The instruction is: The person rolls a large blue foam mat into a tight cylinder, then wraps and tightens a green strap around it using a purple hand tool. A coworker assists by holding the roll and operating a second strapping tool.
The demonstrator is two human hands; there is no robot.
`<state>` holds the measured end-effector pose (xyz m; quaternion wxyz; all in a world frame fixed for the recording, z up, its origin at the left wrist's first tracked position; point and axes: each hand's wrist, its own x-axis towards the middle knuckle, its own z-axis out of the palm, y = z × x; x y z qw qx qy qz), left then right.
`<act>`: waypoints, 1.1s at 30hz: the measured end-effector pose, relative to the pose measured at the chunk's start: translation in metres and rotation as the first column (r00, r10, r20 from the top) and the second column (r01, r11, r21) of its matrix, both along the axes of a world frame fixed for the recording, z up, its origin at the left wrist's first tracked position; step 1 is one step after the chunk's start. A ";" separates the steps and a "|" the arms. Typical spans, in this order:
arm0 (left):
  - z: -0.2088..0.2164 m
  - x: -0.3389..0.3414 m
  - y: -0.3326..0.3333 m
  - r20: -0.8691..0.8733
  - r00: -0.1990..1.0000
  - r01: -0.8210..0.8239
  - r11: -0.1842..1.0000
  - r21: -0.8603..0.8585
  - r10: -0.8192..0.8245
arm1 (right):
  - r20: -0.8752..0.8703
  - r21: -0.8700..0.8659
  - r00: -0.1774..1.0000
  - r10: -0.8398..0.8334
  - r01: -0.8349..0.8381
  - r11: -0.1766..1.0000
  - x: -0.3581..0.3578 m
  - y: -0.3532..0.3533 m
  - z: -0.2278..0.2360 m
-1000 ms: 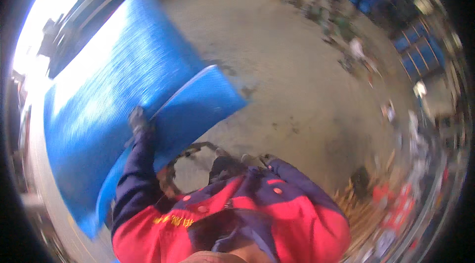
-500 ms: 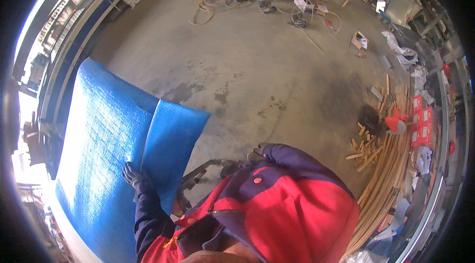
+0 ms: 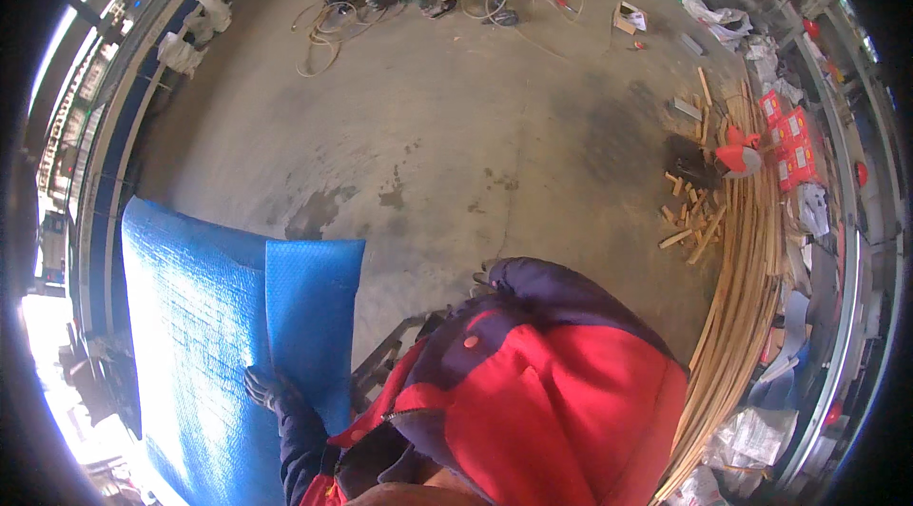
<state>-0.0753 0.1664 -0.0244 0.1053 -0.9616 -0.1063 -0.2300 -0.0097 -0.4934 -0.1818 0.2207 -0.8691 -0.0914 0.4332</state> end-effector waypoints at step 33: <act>-0.011 -0.004 0.017 -0.012 0.999 -0.037 0.999 0.016 0.037 | -0.041 -0.061 0.989 -0.139 0.136 0.989 0.013 0.036 -0.020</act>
